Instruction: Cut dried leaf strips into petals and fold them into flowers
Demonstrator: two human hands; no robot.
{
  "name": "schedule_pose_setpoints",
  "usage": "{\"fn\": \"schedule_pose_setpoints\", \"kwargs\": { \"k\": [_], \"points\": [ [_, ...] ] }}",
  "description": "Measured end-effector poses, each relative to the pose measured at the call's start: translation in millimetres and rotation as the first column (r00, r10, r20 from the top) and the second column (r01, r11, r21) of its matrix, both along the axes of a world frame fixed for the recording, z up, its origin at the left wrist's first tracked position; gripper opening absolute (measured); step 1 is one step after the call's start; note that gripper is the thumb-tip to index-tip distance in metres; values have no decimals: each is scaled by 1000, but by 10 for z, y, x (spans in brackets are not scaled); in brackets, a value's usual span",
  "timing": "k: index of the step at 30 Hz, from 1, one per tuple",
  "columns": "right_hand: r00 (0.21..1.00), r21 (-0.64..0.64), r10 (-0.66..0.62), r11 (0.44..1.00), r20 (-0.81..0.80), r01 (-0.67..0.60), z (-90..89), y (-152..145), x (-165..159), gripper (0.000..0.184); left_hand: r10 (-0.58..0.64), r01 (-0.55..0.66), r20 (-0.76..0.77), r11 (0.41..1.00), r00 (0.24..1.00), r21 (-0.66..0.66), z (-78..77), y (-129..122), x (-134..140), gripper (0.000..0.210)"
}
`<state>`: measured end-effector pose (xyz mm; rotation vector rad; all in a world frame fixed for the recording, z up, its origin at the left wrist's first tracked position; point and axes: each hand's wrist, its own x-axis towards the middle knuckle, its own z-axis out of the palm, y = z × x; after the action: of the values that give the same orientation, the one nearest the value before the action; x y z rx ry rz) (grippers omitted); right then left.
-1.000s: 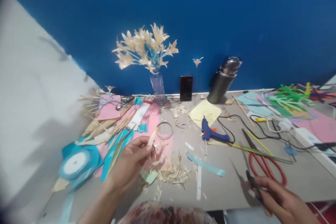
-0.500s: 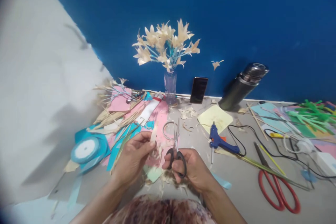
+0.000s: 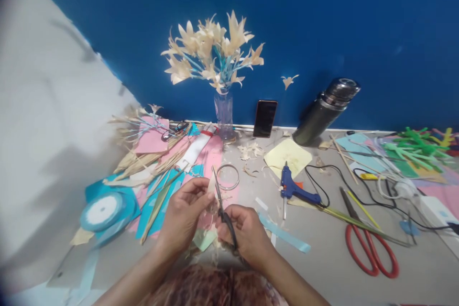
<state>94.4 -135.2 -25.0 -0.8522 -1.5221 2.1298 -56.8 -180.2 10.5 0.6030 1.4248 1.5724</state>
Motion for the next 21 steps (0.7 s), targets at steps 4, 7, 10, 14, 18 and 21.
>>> {"fn": "schedule_pose_setpoints", "kwargs": {
  "k": [4, 7, 10, 14, 18, 21],
  "points": [
    [1000, -26, -19, 999, 7, 19, -29, -15, -14, 62, -10, 10, 6, 1000, 1000, 0, 17, -5, 11, 21],
    [999, -45, -30, 998, 41, 31, -33, -27, -20, 62, -6, 6, 41, 1000, 999, 1, 8, -14, 2, 23],
    [1000, -107, -23, 994, 2, 23, -15, -38, -21, 64, -40, 38, 141, 999, 989, 21, -21, -24, -10, 25],
    [989, -126, 41, 990, -143, -60, 20, -48, 3, 69, -72, 64, 201, 997, 977, 47, -32, -38, -25, 26],
    [983, -78, 71, 993, -167, -85, 65, -39, 69, 69, -133, 130, 201, 991, 970, 27, 11, -60, -82, 28],
    [990, -39, 47, 998, -130, -53, 126, 1, 138, 68, -275, 277, 226, 961, 934, 24, 58, -90, -163, 27]
  ]
}}
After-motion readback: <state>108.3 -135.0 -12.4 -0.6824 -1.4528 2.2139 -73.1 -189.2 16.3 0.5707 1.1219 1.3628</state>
